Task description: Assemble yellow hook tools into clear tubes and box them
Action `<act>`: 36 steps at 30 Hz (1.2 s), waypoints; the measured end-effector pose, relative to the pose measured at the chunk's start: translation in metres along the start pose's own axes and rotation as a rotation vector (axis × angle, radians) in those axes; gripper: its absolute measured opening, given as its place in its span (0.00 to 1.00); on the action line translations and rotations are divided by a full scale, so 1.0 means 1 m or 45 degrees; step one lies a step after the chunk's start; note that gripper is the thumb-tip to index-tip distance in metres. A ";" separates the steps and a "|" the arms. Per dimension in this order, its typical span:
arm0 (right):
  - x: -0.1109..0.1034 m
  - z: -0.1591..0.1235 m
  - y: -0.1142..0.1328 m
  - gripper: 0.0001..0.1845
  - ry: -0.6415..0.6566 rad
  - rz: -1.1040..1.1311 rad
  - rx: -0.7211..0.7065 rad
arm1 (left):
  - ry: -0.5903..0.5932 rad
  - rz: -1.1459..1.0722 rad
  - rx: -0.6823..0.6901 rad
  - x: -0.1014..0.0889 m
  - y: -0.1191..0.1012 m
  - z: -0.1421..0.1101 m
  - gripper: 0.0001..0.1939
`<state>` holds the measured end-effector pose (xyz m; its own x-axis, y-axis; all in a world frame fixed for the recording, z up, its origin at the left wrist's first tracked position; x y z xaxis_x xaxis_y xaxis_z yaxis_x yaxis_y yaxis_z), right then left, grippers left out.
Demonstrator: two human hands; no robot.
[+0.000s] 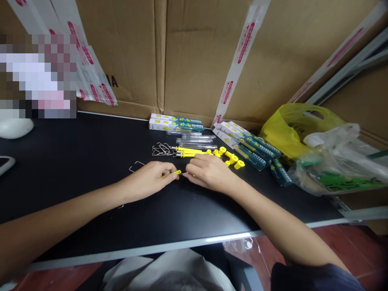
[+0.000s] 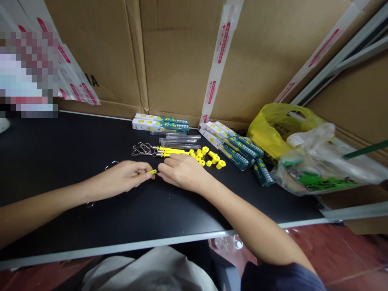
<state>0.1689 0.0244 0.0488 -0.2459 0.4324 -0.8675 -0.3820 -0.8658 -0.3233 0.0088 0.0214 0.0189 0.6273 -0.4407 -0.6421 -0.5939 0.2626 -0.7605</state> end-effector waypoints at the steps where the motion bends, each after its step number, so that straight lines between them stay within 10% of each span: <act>1: 0.000 0.000 0.000 0.17 0.000 0.000 -0.002 | 0.006 -0.010 0.001 0.000 0.000 0.000 0.15; 36: -0.004 0.003 0.007 0.19 0.026 -0.078 -0.032 | 0.062 0.065 0.029 0.003 -0.007 -0.006 0.22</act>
<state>0.1642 0.0176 0.0508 -0.2045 0.4794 -0.8534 -0.3733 -0.8442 -0.3848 0.0120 0.0126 0.0227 0.5711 -0.4675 -0.6748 -0.6122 0.3051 -0.7295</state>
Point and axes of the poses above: each hand's wrist, its own z-axis towards the middle knuckle, its own x-axis out of the palm, y = z × x, the point moved 4 cm from there along z, towards the middle knuckle
